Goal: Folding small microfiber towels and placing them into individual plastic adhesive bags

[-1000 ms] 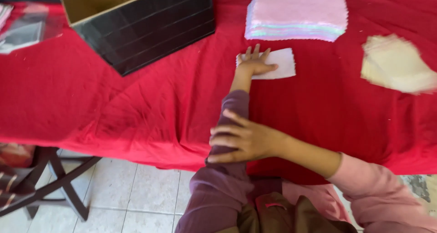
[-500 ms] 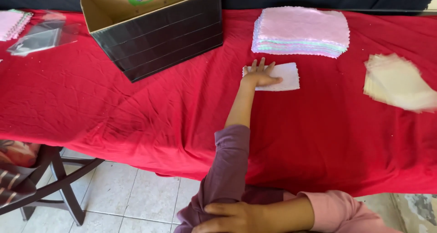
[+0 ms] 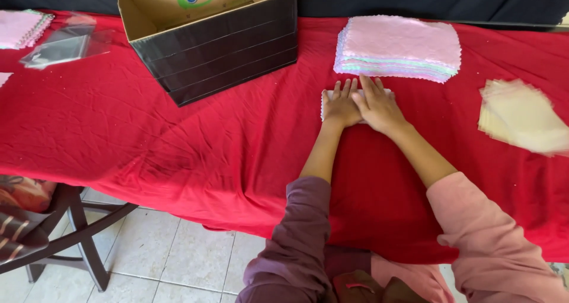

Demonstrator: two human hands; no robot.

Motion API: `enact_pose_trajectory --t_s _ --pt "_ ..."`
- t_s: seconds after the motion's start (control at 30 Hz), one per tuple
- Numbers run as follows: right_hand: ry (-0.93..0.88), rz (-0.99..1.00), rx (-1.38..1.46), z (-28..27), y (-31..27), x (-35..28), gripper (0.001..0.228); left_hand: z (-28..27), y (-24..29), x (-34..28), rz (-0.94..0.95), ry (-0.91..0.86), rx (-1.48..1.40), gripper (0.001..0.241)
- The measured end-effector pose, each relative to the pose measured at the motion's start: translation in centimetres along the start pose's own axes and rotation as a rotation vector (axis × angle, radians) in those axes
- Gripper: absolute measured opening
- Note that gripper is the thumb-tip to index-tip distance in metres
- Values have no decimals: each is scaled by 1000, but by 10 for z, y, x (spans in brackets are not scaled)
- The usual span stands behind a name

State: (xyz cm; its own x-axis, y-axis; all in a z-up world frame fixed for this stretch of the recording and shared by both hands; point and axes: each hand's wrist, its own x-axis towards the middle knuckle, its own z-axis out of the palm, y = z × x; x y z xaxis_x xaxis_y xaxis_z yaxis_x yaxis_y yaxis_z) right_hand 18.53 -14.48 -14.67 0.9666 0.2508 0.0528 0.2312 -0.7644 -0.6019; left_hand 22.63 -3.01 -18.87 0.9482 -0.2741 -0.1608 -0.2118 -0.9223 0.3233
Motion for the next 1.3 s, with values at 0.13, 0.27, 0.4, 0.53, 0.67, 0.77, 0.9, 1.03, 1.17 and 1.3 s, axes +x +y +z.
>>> enact_pose_trajectory --t_s 0.13,0.27,0.4,0.53,0.67,0.77,0.9,1.03,1.17,1.3 --pt "-95 113 -251 12 40 21 72 3 -20 9 108 126 -279 125" --pt "-117 145 -484 25 41 21 70 7 -13 -3 250 250 -731 110" --pt "-141 184 -457 20 27 20 69 0 67 -114 622 696 -709 34" --pt "-252 287 -380 3 12 15 70 -43 130 -275 621 30 -497 54" --pt "-473 331 -309 -12 19 32 82 56 158 -291 716 319 -326 32" --pt "-585 424 -158 -34 -2 20 94 41 133 -301 923 -161 -576 47" --pt "-596 486 124 -61 -26 4 92 103 91 -295 1013 -49 -656 33" --pt "-590 456 382 -61 7 18 83 171 68 -288 1132 -46 -644 20" --pt "-591 480 400 -66 -6 8 81 108 91 -299 891 -259 -792 60" --pt "-602 470 382 -64 -4 11 78 215 92 -266 744 -225 -1396 10"
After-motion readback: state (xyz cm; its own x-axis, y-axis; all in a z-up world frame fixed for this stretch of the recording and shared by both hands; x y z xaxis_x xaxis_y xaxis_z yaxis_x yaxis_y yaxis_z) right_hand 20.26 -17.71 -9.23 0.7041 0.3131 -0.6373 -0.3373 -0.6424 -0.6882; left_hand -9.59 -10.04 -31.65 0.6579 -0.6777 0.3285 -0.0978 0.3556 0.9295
